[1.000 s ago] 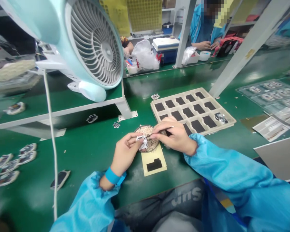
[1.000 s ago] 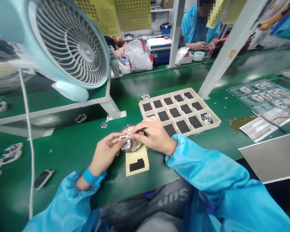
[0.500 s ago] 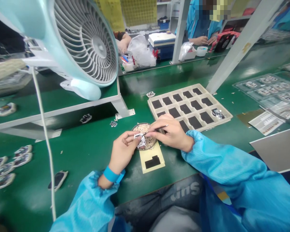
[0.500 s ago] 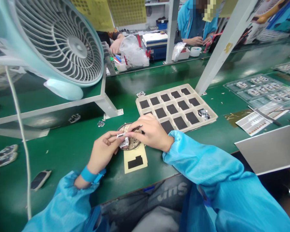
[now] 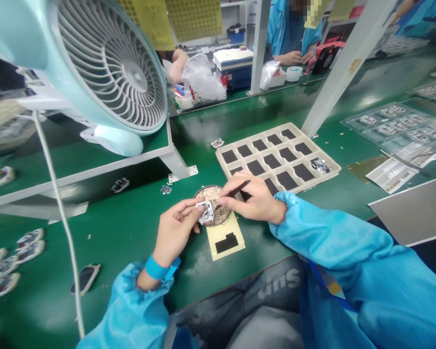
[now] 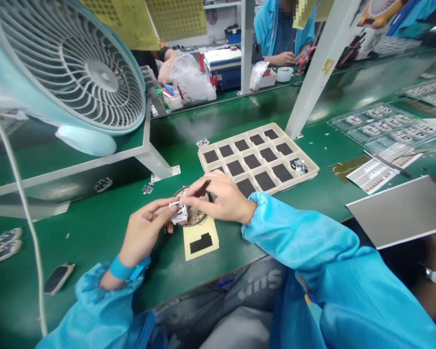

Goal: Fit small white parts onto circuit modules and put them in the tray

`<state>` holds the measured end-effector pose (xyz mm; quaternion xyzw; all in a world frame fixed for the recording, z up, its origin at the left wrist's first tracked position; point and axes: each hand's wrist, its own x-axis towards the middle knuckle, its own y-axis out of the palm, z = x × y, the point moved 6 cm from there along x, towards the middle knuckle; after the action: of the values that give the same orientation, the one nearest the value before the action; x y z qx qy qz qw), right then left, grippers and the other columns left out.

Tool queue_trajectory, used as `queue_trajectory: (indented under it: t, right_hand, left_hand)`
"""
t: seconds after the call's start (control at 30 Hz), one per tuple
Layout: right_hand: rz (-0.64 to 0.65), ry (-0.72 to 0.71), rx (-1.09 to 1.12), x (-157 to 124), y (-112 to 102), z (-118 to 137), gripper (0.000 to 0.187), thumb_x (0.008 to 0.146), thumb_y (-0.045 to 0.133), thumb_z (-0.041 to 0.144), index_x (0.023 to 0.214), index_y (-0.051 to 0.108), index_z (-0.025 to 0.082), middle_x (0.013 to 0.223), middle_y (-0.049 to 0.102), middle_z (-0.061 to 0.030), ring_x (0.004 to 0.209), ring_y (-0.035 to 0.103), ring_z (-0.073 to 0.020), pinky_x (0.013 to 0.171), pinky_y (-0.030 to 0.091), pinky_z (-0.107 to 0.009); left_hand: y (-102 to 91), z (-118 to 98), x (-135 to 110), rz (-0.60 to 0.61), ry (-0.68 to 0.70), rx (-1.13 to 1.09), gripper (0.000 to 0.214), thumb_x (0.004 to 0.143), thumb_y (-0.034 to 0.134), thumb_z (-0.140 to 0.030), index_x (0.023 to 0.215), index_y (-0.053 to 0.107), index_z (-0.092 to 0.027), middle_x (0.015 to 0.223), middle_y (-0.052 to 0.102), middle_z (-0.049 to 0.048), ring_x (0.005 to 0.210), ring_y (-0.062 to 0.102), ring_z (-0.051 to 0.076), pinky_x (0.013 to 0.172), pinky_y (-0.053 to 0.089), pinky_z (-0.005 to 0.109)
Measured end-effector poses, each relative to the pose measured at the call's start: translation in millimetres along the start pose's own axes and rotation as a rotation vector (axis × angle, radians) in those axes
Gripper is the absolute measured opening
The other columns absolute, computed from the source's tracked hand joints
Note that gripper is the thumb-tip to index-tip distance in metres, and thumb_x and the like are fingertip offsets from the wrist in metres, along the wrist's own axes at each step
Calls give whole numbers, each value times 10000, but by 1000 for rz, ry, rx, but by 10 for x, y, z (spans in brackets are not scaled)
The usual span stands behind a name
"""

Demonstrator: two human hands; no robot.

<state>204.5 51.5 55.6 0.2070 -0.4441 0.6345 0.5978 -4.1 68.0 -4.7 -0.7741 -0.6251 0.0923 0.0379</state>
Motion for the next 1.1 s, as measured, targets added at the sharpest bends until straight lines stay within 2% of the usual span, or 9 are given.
queue_trajectory:
  t: [0.27,0.47,0.53,0.93,1.1]
  right_hand:
    - [53,12,-12,3,36,4,128,887,779,274,967,721,194,926,794,-40,867,715,-176,858,544,-366]
    - [59,210,77,-2,47,-95,165,882,779,323,984,743,198,942,788,-32,838,721,-157,823,583,-321]
    - [48,238,101,-4,39,-104,175,879,781,327,989,746,196,940,786,-30,835,722,-151,811,590,-305]
    - [-2,215,84,16,1,-73,160,885,775,321,981,751,196,923,781,-36,837,721,-157,807,586,-316]
    - [31,230,63,-6,25,-94,184,874,784,356,971,755,202,918,784,-39,847,723,-172,827,583,-336]
  left_hand:
    - [-11,-37,-12,-43,41,-87,346,777,859,-376,1039,803,-157,788,751,60,483,582,105,461,477,220]
    - [-20,-53,-23,-43,64,-91,331,784,859,-363,1049,810,-172,834,770,74,490,592,101,470,483,218]
    - [-26,-52,-23,-48,69,-89,329,784,860,-364,1050,811,-176,849,772,75,492,592,100,471,482,218]
    - [-61,-63,-28,-66,78,-48,347,794,850,-378,1075,806,-178,862,770,72,501,578,106,480,473,236]
    - [-63,-64,-30,-70,86,-40,357,794,847,-384,1082,806,-178,864,769,74,505,577,114,479,472,250]
